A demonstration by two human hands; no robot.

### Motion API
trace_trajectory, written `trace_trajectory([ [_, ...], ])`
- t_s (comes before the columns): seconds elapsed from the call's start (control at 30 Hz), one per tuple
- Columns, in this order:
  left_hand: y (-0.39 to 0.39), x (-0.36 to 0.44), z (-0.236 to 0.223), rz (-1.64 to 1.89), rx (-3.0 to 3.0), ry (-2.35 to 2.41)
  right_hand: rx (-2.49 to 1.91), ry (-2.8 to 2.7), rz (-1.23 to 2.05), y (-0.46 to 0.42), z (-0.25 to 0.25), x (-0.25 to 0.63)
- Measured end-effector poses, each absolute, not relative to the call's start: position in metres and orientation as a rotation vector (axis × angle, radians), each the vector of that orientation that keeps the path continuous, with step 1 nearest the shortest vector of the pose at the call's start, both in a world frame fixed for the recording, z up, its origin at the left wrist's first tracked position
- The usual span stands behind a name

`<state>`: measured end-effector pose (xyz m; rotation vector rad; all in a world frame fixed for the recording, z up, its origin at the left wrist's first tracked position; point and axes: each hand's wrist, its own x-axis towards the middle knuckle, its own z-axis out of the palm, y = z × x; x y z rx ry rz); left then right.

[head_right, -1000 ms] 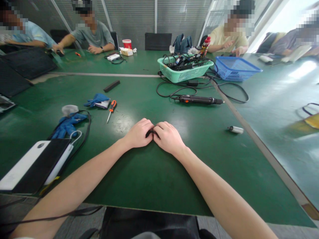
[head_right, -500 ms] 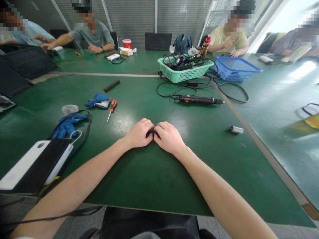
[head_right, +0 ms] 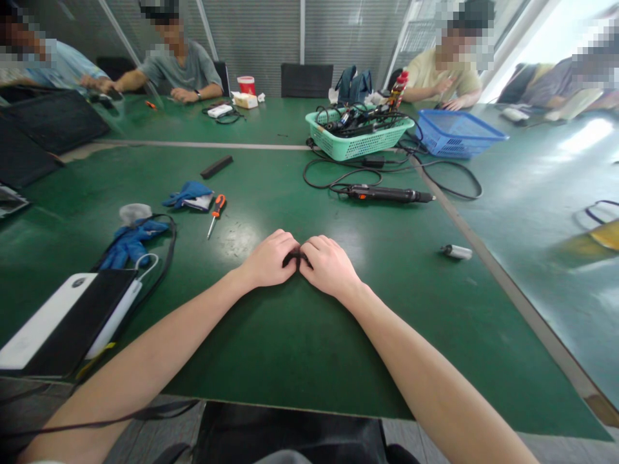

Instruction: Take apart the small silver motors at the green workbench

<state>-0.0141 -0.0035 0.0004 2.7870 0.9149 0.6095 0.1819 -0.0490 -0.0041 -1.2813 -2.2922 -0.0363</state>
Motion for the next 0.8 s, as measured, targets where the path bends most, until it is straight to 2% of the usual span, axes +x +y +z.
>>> trace_trajectory([
  [0.6, -0.004, -0.013, 0.001, 0.620, 2.764, 0.912, -1.181, -2.399, -0.048, -0.045, -0.002, 0.199],
  [0.8, -0.005, -0.015, 0.003, 0.616, 2.764, 0.902, -1.283, -2.346, -0.063, -0.033, -0.004, 0.225],
])
